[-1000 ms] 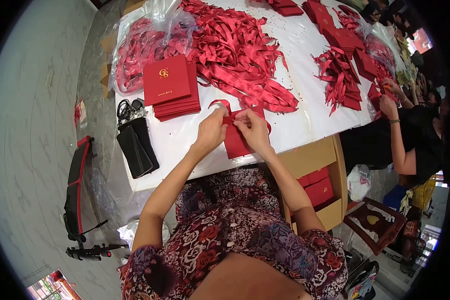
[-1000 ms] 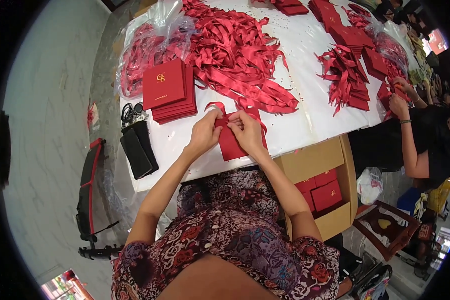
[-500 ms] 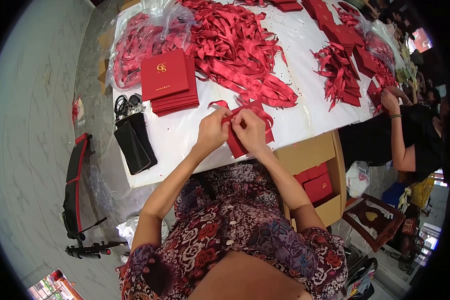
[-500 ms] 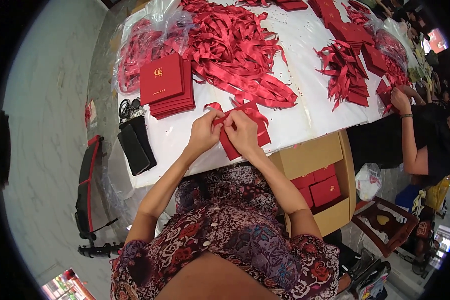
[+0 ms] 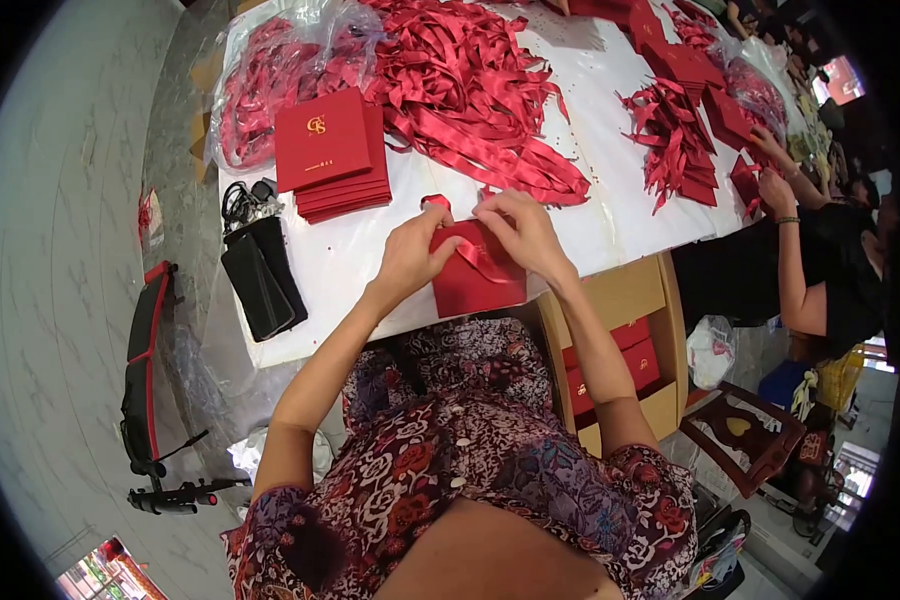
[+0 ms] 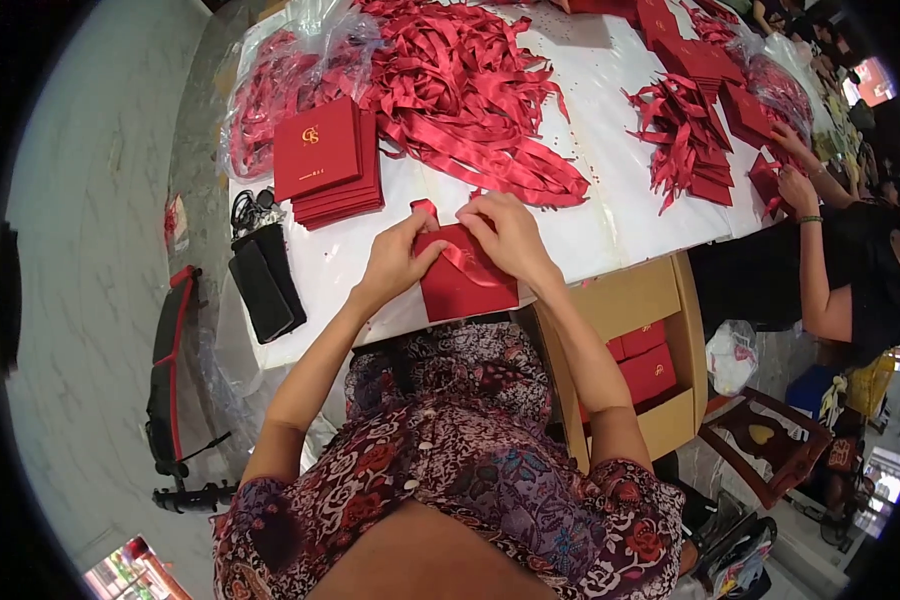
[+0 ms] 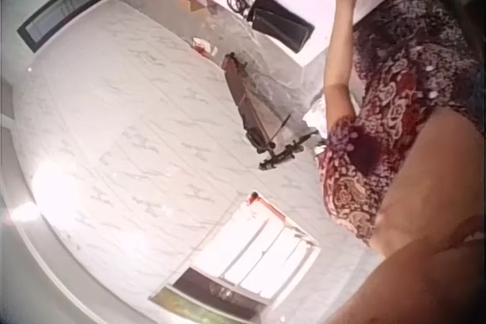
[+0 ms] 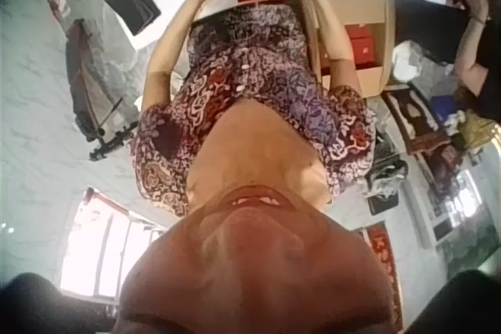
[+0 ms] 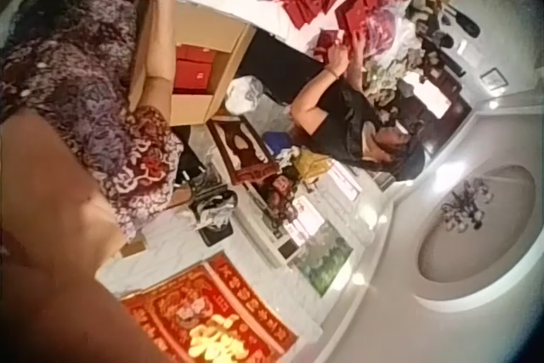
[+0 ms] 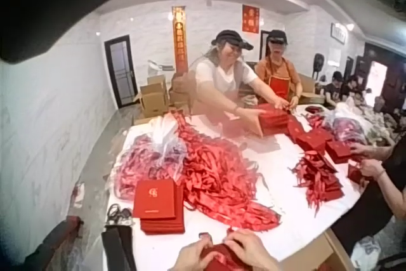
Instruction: Tying red ribbons onto red gift boxes at a packing station.
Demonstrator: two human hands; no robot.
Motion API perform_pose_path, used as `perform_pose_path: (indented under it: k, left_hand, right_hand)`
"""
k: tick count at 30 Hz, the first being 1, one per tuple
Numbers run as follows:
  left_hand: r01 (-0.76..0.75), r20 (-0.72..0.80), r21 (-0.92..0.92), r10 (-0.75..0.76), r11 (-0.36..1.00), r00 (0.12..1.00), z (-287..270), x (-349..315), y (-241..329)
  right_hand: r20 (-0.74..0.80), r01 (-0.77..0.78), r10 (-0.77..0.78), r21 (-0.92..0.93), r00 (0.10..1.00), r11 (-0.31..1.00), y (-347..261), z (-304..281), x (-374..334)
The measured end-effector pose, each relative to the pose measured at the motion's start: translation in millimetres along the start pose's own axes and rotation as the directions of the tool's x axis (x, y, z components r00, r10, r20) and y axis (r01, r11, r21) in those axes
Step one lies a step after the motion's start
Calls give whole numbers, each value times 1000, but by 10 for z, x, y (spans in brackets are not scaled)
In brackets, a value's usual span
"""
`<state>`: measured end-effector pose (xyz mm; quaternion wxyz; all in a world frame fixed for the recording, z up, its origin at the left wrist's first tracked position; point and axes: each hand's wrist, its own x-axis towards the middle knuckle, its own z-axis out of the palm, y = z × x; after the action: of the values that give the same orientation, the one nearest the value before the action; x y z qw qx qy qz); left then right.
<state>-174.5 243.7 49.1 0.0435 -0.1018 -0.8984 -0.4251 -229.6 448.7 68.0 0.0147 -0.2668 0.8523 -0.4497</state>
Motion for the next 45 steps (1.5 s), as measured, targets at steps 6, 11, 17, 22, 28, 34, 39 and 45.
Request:
perform_pose_path:
  k: [6,11,17,22,28,34,39,45]
  left_hand:
    - [-239,-22,-5,239,971,971,-67,-56,82]
    - [-244,-26,-11,243,970,970,-140,-136,53]
    - [-164,-122,-18,161,986,979,-112,-175,-60]
    - [-95,-110,-54,88,994,990,-39,-200,-76]
    - [96,-162,-94,-110,991,981,-14,-287,-263]
    - [92,-305,-44,-101,995,947,-37,-166,-241]
    - [188,-233,113,-158,976,959,81,56,-224]
    - [384,-167,200,-355,901,920,158,82,-300]
  right_hand:
    - [404,-134,67,140,912,981,104,60,185]
    - [617,-412,62,444,784,796,210,194,253]
    - [458,-303,139,308,878,902,331,703,275]
    - [104,-261,253,76,962,962,381,806,406]
    - [-160,-135,169,206,972,969,386,454,391]
    - [-142,-239,247,73,958,968,306,197,287]
    - [-26,-182,182,6,983,983,163,448,332]
    - [-40,-197,194,-302,980,933,279,457,252]
